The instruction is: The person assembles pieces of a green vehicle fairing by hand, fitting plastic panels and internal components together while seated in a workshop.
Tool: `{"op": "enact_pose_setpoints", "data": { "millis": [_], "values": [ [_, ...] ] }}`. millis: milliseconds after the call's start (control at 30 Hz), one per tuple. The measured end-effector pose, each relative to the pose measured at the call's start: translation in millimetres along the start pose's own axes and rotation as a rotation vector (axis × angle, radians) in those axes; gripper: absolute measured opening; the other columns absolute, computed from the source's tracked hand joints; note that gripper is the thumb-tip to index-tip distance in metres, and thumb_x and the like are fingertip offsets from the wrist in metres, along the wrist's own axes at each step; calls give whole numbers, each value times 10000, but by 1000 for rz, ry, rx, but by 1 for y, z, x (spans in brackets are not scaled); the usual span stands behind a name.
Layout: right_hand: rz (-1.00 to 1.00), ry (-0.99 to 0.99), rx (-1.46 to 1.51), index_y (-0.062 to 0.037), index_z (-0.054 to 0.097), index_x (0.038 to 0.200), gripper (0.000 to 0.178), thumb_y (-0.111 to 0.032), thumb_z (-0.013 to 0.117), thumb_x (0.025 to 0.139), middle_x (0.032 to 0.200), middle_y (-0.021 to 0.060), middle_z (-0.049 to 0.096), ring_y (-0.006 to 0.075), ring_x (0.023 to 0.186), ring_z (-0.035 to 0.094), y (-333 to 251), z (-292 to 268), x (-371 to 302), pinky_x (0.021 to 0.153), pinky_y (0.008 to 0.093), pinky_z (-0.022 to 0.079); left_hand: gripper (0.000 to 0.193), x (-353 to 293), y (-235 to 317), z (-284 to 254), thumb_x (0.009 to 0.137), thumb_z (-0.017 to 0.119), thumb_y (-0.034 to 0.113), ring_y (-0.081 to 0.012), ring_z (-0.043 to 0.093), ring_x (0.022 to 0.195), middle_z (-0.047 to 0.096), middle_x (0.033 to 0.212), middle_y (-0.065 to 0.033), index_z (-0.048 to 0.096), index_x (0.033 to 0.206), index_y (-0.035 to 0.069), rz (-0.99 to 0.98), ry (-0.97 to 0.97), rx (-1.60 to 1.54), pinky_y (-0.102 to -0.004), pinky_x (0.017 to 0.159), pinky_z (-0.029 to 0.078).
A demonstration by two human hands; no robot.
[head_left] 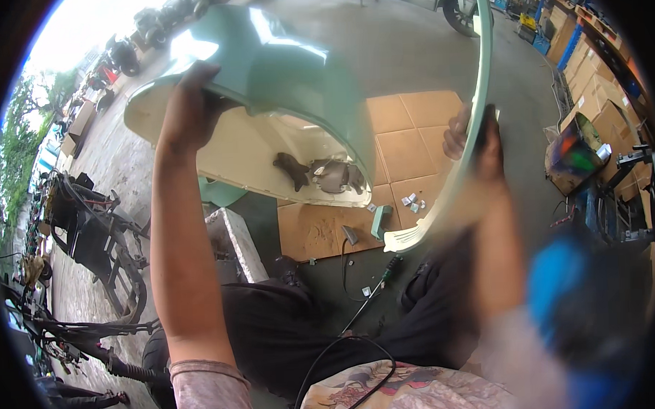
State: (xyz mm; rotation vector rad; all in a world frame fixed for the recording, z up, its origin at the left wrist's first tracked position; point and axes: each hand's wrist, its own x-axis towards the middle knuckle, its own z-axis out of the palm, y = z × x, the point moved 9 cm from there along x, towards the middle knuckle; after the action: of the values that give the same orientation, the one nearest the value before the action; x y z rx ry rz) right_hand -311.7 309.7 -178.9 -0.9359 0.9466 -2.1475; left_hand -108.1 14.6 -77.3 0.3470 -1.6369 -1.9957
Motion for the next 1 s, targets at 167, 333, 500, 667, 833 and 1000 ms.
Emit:
{"op": "enact_pose_setpoints", "data": {
  "millis": [167, 333, 500, 667, 833, 1000],
  "values": [
    [-253, 237, -924, -28, 549, 869, 397, -375, 384, 966, 743, 54, 518, 208, 706, 513, 53, -73, -32, 661, 376, 424, 384, 19, 2, -35, 867, 434, 251, -257, 578, 939, 583, 1026, -167, 507, 1100, -46, 30, -67, -36, -394, 762, 482],
    [87, 63, -845, -24, 565, 911, 311, -333, 531, 893, 784, 48, 569, 156, 719, 521, 131, -16, -59, 654, 341, 438, 403, 12, 2, -50, 852, 447, 266, -277, 591, 879, 602, 964, -161, 516, 1099, -46, 37, -49, -97, -396, 781, 474],
    [126, -15, -986, -24, 566, 916, 299, -314, 603, 851, 757, 43, 579, 144, 687, 530, 119, 17, -75, 612, 330, 443, 409, 9, 2, -41, 850, 467, 286, -265, 600, 864, 608, 953, -149, 521, 1093, -38, 33, -154, -60, -396, 751, 487],
    [75, -72, -1033, 18, 563, 997, 322, -252, 628, 835, 805, 85, 605, 163, 748, 559, 145, 1, -85, 665, 337, 459, 399, 11, 3, -50, 841, 485, 302, -236, 597, 854, 607, 945, -124, 553, 1054, -29, 64, -148, -128, -353, 748, 488],
    [228, -164, -1016, 52, 541, 1083, 379, -199, 632, 815, 864, 130, 629, 196, 806, 577, 156, 19, -83, 724, 345, 469, 404, 8, -1, -56, 848, 491, 310, -205, 577, 913, 599, 989, -99, 557, 1068, -21, 55, -77, -235, -336, 818, 465],
    [248, -170, -804, 28, 552, 1070, 409, -274, 627, 804, 873, 156, 636, 243, 823, 598, 173, 20, -79, 755, 358, 466, 447, -1, -4, -39, 870, 498, 335, -208, 578, 943, 596, 1039, -94, 519, 1148, -14, 46, -3, -228, -335, 865, 459]
  ]
}}
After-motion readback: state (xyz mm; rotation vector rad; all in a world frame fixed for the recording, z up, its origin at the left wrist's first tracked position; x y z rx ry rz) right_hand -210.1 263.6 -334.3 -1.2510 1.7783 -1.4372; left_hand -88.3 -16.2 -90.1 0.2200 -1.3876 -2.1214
